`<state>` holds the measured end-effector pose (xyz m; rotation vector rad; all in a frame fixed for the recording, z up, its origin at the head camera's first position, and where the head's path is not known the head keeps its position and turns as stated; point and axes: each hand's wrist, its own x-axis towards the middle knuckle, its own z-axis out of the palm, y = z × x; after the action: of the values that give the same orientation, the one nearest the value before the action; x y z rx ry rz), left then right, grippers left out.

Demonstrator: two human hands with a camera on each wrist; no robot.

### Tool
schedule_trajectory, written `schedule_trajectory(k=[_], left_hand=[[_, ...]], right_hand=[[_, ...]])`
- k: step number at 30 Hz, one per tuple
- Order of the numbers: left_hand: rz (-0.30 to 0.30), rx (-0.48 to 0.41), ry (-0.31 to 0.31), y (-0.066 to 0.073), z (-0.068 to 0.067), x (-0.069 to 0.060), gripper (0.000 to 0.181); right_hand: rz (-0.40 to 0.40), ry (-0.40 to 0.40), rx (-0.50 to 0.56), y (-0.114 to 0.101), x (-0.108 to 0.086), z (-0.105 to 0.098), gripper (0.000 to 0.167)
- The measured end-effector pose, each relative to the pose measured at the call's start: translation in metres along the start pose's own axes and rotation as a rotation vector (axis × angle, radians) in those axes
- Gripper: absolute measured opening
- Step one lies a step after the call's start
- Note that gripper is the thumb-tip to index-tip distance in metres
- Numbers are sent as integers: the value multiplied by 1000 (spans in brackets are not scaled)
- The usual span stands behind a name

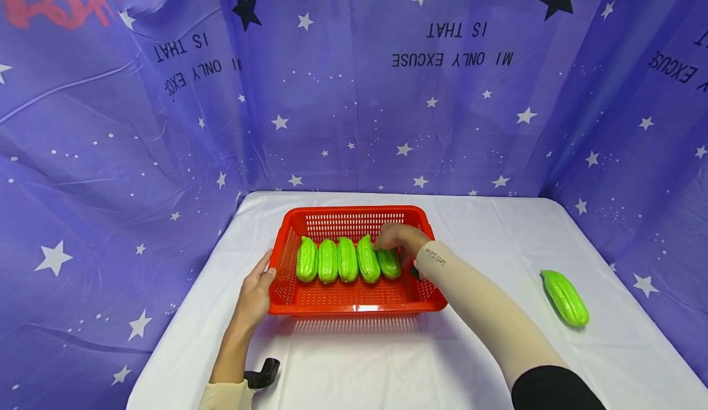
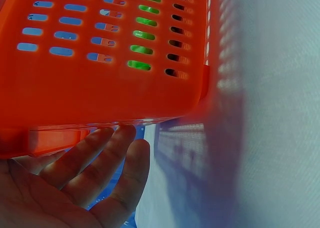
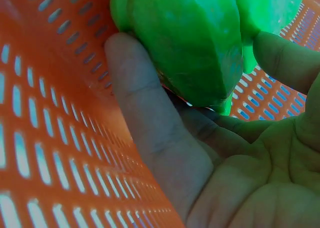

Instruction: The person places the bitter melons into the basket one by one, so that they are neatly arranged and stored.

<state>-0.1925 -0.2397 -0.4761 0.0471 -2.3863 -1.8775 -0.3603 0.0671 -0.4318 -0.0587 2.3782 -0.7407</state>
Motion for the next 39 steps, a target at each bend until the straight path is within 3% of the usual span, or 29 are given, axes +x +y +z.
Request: schedule_trajectory(k=[5,11,18,29,39], left_hand=[[-7,-4,-2,-1,2,1,54],[7,-4,-6,0,3,1,54],[10,-9,1,-1,3,0,53],[-7,-20,1,0,1,0,54],[-5,-12,4,1,1,0,53]], right_hand=[[-2,9,43,5,-5,-2,31],[-10,58,-14,7,-8,-6,38],[-38,100,-49,6,-15,-12,30],[-73,152,-161,-2,-44,-24,32],[-112,171,-197,0,-63,-35,33]])
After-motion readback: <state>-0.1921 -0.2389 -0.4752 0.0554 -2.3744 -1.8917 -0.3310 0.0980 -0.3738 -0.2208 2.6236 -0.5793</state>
